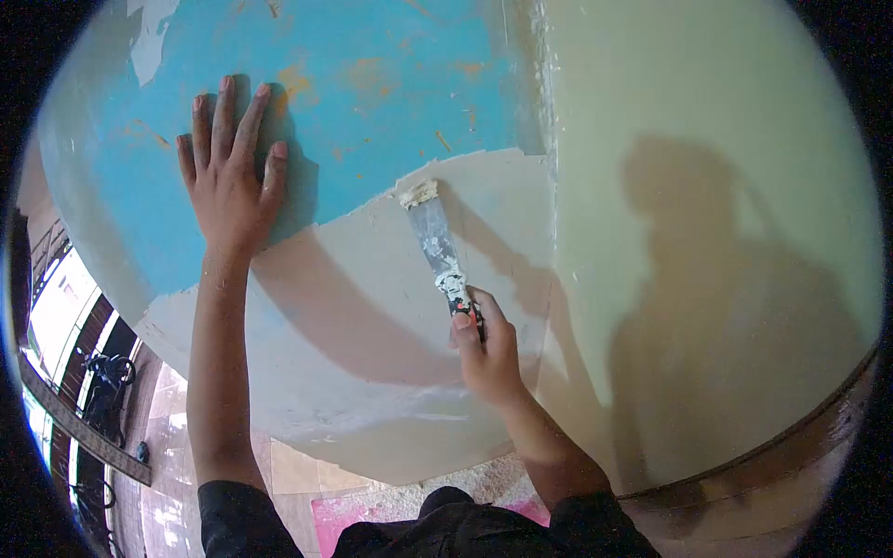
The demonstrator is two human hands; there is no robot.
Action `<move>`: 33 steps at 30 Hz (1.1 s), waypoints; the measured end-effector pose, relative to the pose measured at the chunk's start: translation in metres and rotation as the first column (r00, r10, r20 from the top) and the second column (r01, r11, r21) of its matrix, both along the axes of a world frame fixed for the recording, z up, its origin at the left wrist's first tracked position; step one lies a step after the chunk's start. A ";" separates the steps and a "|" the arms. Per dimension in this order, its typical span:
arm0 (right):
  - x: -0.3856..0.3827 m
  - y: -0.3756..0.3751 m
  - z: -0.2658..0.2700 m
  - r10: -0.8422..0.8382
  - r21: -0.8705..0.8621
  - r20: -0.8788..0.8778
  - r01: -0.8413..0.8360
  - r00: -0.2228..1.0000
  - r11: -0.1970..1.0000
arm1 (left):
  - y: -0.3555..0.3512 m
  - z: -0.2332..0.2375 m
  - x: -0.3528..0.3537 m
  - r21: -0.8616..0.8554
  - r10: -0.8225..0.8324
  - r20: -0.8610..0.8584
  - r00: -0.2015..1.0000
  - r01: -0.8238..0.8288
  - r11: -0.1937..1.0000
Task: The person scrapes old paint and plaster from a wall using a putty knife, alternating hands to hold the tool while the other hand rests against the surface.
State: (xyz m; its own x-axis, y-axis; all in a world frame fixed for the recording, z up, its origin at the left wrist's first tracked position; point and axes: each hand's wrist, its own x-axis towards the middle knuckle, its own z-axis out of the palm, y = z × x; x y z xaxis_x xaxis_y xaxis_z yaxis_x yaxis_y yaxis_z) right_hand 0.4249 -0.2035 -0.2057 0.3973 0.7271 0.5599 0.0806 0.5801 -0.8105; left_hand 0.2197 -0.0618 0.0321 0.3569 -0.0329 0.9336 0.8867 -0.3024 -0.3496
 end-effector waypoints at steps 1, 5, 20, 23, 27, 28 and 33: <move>0.000 0.002 -0.001 -0.018 0.012 0.022 0.018 1.000 1.000 | 0.000 0.000 0.001 -0.007 0.003 0.005 1.000 -0.003 1.000; -0.001 0.001 0.008 -0.008 -0.026 0.024 0.009 1.000 1.000 | 0.000 0.000 0.002 0.010 -0.023 0.013 1.000 0.023 1.000; 0.022 -0.013 0.066 0.066 0.034 -0.063 -0.064 0.996 0.997 | 0.000 0.000 0.000 -0.008 0.020 0.011 1.000 -0.020 1.000; 0.025 -0.020 0.034 0.074 -0.096 -0.128 -0.087 0.989 0.992 | -0.001 -0.001 0.000 -0.015 0.052 0.012 0.999 -0.052 0.999; 0.026 -0.014 0.020 0.025 -0.057 -0.089 -0.031 0.996 0.998 | 0.002 -0.002 0.001 -0.007 0.021 0.005 1.000 -0.021 1.000; 0.026 -0.014 0.021 0.023 -0.068 -0.068 -0.028 0.997 0.997 | 0.002 -0.002 0.001 -0.001 0.035 0.007 0.999 -0.035 0.999; 0.023 -0.006 0.032 0.005 -0.092 -0.035 -0.008 0.999 0.996 | 0.002 -0.002 0.001 0.033 -0.010 0.011 1.000 0.009 0.999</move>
State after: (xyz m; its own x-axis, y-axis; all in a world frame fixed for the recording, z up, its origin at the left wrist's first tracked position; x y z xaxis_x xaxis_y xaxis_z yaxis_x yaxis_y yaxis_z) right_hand 0.4482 -0.2090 -0.1736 0.4105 0.7774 0.4766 0.0480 0.5035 -0.8627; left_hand 0.2212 -0.0593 0.0302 0.3461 -0.0673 0.9358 0.8878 -0.2991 -0.3499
